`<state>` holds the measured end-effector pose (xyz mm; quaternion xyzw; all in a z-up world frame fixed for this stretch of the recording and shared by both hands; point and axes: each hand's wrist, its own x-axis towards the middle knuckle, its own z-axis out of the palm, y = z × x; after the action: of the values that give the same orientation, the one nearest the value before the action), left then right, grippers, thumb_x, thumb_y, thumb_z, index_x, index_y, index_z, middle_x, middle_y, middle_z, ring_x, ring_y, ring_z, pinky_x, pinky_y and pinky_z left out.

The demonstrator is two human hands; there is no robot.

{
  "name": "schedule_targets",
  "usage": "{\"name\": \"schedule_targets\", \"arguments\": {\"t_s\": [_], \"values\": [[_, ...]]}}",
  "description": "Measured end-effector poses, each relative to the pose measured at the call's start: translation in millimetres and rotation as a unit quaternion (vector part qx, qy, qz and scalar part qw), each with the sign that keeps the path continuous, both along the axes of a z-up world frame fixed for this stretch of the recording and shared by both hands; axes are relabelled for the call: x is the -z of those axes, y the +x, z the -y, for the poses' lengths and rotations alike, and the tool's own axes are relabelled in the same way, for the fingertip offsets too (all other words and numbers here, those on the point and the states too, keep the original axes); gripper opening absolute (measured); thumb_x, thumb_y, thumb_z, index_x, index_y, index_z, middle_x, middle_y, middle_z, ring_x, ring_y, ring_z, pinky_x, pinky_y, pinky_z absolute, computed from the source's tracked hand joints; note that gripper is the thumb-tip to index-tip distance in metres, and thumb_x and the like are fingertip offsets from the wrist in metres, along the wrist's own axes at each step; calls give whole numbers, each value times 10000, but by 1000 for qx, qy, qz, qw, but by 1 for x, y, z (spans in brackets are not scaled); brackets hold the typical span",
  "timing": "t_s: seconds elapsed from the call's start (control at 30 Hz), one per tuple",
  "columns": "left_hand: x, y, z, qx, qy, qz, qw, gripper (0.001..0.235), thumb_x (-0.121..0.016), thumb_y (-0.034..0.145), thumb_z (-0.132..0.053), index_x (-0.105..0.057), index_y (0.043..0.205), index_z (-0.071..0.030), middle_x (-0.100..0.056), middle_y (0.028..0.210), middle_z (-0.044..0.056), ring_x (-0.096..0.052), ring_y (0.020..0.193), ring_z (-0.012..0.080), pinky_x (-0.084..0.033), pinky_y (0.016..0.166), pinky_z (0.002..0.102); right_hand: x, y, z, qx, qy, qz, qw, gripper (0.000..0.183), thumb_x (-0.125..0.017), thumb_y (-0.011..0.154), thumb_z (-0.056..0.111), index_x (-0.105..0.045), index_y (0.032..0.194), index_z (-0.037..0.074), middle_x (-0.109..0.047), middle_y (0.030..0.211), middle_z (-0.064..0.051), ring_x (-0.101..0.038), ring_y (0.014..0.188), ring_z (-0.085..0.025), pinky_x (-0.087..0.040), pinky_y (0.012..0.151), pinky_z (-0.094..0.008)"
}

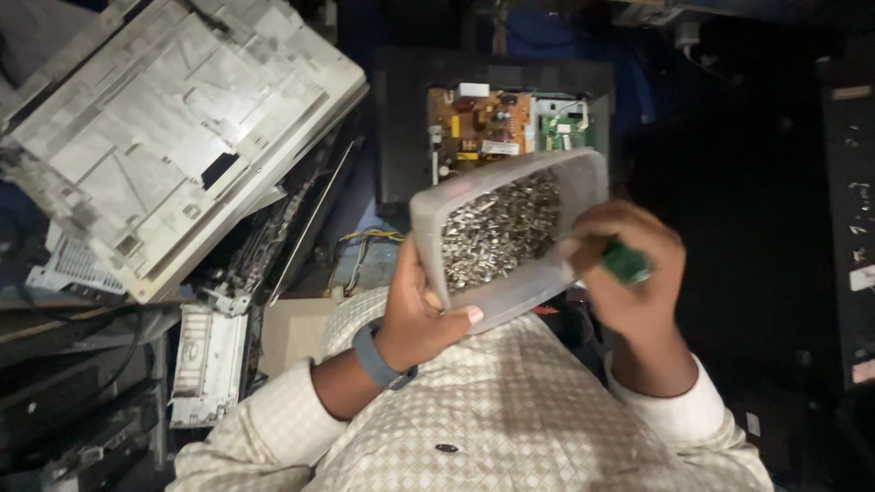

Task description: The person uses a green-handled screwdriver to remove screws from an open electronic device on a workbench. They place the screws into a clear plastic container and continue unscrewing components from the circuit board.

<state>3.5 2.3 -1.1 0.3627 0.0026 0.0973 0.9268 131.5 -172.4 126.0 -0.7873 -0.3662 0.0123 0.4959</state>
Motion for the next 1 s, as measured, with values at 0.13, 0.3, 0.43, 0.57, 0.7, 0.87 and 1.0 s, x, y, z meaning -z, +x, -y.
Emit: {"name": "schedule_targets", "arguments": {"t_s": [0.13, 0.3, 0.43, 0.57, 0.7, 0.87, 1.0], "values": [[-1, 2, -4, -7, -8, -6, 1000, 1011, -776, 830, -26, -136, 1612, -38, -415, 1545, 131, -476, 1447, 244, -420, 1239, 472, 12, 10, 19, 43, 267, -336, 902, 74, -665, 916, 51, -690, 964, 2, -635, 764, -89, -443, 487, -60, -346, 518, -242], [-5, 3, -5, -8, -3, -10, 1000, 1020, -794, 824, -50, -144, 1609, -21, -423, 1538, 140, -478, 1439, 249, -421, 1238, 477, 21, 22, 35, -30, 361, -506, 783, 139, -637, 986, 138, -659, 940, 9, -610, 848, -71, -427, 529, -97, -369, 570, -274], [-8, 3, -7, 0, -12, -5, 1000, 1021, -805, 832, -89, -150, 1612, -22, -426, 1547, 149, -485, 1443, 252, -423, 1239, 473, 24, 26, 36, -81, 410, -599, 683, 146, -606, 1019, 160, -648, 1012, 20, -611, 921, -63, -448, 570, -125, -397, 595, -289], [-8, 3, -8, 3, -2, -9, 1000, 1024, -812, 831, -94, -148, 1607, -19, -426, 1538, 150, -486, 1436, 250, -421, 1238, 471, 26, 25, 35, -103, 420, -634, 641, 154, -596, 1018, 183, -649, 1009, 38, -616, 917, -59, -489, 582, -124, -409, 611, -294], [-7, 3, -8, -6, 6, -15, 1000, 1004, -794, 822, -71, -163, 1599, -4, -444, 1528, 155, -494, 1433, 254, -408, 1246, 458, 28, 25, 34, -120, 425, -643, 625, 158, -602, 1020, 195, -643, 997, 45, -618, 911, -54, -506, 582, -114, -416, 603, -282], [-6, 0, -12, -43, 9, -17, 999, 986, -778, 805, -79, -198, 1600, -4, -467, 1517, 147, -499, 1431, 246, -400, 1249, 443, 28, 25, 35, -128, 432, -652, 610, 176, -615, 1008, 202, -633, 945, 39, -624, 891, -48, -494, 576, -103, -403, 584, -268], [-4, -3, -19, -63, 31, -21, 997, 961, -774, 801, -85, -223, 1584, -6, -492, 1497, 142, -523, 1406, 246, -423, 1231, 441, 29, 25, 34, -126, 434, -655, 605, 151, -619, 999, 194, -621, 965, 47, -627, 893, -47, -485, 568, -98, -396, 568, -260]]}}
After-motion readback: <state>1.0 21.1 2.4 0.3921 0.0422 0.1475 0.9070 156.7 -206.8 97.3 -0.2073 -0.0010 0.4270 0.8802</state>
